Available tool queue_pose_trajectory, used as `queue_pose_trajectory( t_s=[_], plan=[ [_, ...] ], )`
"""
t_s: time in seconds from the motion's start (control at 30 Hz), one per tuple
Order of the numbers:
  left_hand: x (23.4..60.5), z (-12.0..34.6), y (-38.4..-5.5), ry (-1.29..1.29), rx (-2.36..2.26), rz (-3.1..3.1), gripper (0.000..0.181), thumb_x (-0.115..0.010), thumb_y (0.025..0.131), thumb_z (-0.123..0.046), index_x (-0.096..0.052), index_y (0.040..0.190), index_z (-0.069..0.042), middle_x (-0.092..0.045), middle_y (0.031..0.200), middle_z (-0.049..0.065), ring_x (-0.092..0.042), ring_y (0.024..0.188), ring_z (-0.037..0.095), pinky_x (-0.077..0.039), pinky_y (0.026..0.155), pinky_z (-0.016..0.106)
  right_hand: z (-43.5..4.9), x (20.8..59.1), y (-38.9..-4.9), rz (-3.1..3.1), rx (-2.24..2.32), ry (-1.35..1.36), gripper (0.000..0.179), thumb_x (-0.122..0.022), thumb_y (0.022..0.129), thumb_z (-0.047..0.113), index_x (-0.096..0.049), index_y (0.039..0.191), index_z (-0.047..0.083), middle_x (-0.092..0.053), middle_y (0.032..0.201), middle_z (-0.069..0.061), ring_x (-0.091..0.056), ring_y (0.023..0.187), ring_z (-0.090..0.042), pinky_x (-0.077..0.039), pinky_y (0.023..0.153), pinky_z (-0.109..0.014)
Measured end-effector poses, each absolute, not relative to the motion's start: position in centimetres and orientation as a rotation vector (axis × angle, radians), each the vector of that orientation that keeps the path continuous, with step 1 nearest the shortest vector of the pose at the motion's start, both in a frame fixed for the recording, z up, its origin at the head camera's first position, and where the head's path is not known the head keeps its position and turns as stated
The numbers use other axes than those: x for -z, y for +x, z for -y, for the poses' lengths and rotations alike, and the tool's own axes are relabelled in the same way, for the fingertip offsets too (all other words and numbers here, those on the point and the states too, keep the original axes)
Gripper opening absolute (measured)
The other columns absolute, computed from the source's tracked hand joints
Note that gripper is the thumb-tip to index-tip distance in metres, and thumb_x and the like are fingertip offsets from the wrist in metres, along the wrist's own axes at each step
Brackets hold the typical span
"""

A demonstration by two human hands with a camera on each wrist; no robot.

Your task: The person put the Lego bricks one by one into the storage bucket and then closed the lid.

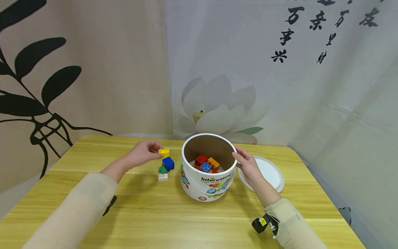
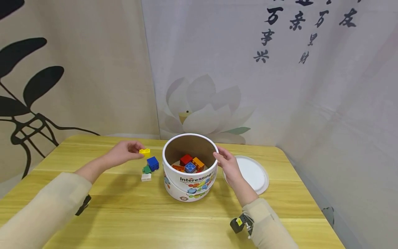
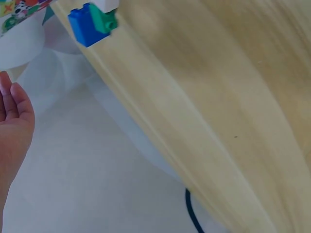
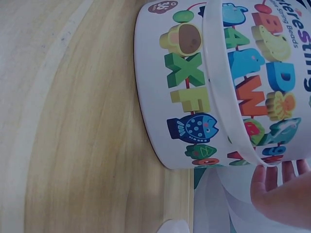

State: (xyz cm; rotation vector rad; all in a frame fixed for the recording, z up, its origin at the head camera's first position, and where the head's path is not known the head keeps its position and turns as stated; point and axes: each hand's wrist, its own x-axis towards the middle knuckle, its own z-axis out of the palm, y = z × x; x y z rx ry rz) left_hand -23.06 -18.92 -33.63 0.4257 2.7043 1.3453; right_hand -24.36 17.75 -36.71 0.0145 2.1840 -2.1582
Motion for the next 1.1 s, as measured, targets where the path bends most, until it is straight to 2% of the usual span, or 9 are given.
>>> queue_pose_trajectory(
  t_s=[0.2,0.3,0.6,1.1],
  plan=[
    [32.5,18.1,-23.8,0.461,-1.356,-2.713,0.023,-0.065,0.086,-0.011,-0.060,0.104,0.001,-0.059,0.095,0.012,-0.053,0.082,0.019,-0.049,0.071,0.021,-17.6,36.7,-24.4,-2.176,2.156,0.014,0.046,-0.051,0.095,0.015,-0.042,0.138,0.003,-0.052,0.129,-0.007,-0.049,0.114,-0.016,-0.040,0.100,-0.042],
    [31.9,17.4,-24.1,0.469,-1.372,-2.701,0.022,-0.065,0.086,-0.010,-0.060,0.105,0.000,-0.059,0.096,0.012,-0.054,0.082,0.020,-0.050,0.073,0.021,-17.6,36.7,-24.4,-2.177,2.156,0.022,0.046,-0.051,0.096,0.015,-0.042,0.139,0.003,-0.049,0.132,-0.010,-0.048,0.115,-0.017,-0.039,0.101,-0.044],
    [30.4,14.4,-24.9,0.523,-1.429,-2.663,0.021,-0.065,0.086,-0.010,-0.060,0.104,-0.001,-0.059,0.099,0.013,-0.053,0.084,0.021,-0.049,0.076,0.021,-17.8,36.5,-24.3,-2.202,2.136,0.031,0.047,-0.053,0.095,0.017,-0.042,0.138,0.002,-0.056,0.117,0.002,-0.053,0.105,-0.008,-0.042,0.097,-0.037],
    [29.8,9.9,-25.2,0.611,-1.450,-2.638,0.020,-0.067,0.084,-0.008,-0.061,0.104,-0.005,-0.060,0.100,0.011,-0.054,0.089,0.022,-0.050,0.079,0.024,-17.7,36.8,-24.5,-2.175,2.150,0.024,0.046,-0.052,0.095,0.015,-0.043,0.138,0.004,-0.056,0.107,0.012,-0.051,0.105,-0.008,-0.042,0.096,-0.038]
  ],
)
